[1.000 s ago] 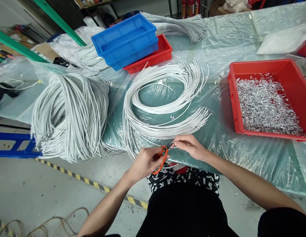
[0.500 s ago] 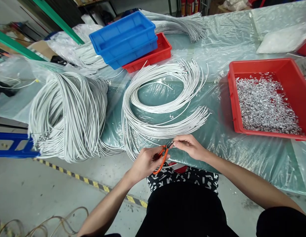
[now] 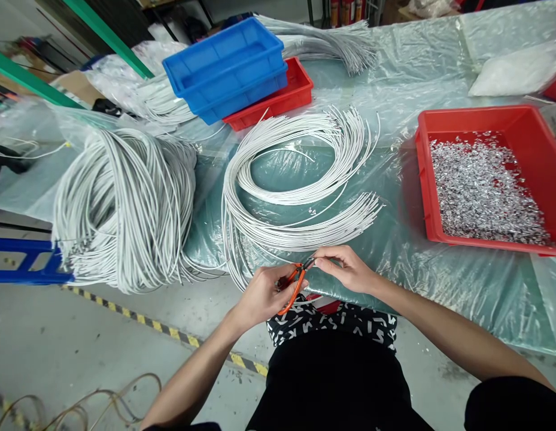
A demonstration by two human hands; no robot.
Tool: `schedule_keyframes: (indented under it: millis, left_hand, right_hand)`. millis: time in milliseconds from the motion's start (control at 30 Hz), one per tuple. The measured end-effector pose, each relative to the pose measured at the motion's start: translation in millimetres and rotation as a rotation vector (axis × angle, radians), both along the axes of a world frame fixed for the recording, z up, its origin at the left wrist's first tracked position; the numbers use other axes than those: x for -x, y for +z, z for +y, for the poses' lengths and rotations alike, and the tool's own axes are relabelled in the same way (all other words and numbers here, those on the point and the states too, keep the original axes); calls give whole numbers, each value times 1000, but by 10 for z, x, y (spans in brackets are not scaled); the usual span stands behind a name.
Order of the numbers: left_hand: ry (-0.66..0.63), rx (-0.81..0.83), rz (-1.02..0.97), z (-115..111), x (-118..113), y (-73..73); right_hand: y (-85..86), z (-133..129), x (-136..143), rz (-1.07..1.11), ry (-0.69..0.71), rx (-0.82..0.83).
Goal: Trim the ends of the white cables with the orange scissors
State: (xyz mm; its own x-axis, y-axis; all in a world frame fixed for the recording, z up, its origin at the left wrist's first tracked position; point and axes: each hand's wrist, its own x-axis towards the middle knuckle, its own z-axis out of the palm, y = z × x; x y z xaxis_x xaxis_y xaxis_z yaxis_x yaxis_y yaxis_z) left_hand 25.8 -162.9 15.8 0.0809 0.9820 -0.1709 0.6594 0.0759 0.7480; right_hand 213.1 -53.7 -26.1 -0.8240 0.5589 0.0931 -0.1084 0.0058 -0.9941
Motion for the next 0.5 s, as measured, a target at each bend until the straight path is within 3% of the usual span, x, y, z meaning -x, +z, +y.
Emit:
schedule_keyframes:
  millis: [500]
  left_hand:
    - [-2, 5, 12, -11, 2, -14]
  right_hand:
    - [-5, -22, 10, -10, -14, -35]
